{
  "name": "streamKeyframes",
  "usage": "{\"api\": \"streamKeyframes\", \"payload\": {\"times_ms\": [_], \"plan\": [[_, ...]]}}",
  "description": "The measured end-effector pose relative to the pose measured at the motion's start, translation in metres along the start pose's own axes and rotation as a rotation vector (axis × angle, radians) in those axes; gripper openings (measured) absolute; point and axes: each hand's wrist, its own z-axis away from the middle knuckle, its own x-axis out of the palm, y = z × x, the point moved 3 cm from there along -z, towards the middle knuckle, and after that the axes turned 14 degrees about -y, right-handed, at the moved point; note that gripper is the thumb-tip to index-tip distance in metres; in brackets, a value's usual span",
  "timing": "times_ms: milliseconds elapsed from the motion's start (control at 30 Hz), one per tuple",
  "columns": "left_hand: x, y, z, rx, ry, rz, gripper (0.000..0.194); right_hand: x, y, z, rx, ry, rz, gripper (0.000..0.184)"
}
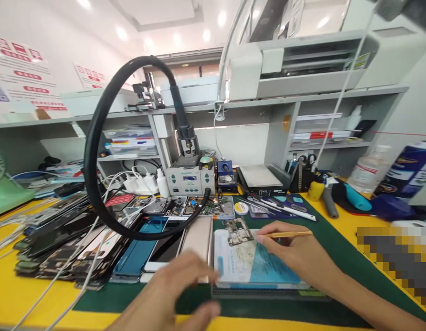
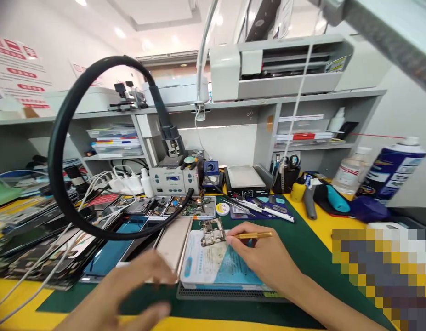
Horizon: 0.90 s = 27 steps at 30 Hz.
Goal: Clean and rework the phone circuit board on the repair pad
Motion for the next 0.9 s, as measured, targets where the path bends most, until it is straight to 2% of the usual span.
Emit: {"api": "streamKeyframes", "payload": {"times_ms": [33, 67, 133, 200, 300, 400, 500, 633, 767, 900], "plan": [[-0.008, 0.018, -0.023, 0.049, 0.006, -0.108, 0.035, 0.0, 0.001, 0.0, -0.01, -0.01, -0.018, 0.024], [-0.014, 0.034, -0.045, 0.068, -0.012, -0.367, 0.046, 0.0, 0.002, 0.0, -0.021, -0.014, -0.032, 0.023], [-0.023, 0.049, -0.083, 0.08, -0.067, -0.472, 0.068, -0.001, 0.004, 0.0, -0.036, -0.017, -0.05, 0.021], [-0.028, 0.052, -0.11, 0.096, -0.132, -0.532, 0.076, -0.001, 0.005, -0.001, -0.04, -0.01, -0.066, 0.02], [-0.029, 0.044, -0.128, 0.116, -0.176, -0.599, 0.075, 0.0, 0.004, -0.001, -0.037, 0.0, -0.101, 0.019], [-0.026, 0.041, -0.13, 0.155, -0.161, -0.656, 0.071, 0.0, 0.003, -0.001, -0.031, 0.018, -0.16, 0.019], [-0.018, 0.047, -0.124, 0.223, -0.113, -0.722, 0.071, -0.007, 0.003, 0.0, -0.021, 0.089, -0.232, 0.021], [-0.003, 0.05, -0.111, 0.319, -0.067, -0.793, 0.07, -0.02, 0.002, 0.002, -0.017, 0.146, -0.439, 0.03], [0.008, 0.043, -0.1, 0.413, -0.027, -0.868, 0.075, -0.02, 0.002, 0.002, 0.01, 0.044, -0.581, 0.041], [0.009, 0.034, -0.096, 0.386, -0.009, -0.873, 0.083, -0.01, 0.003, 0.001, 0.091, -0.044, -0.57, 0.048]]}}
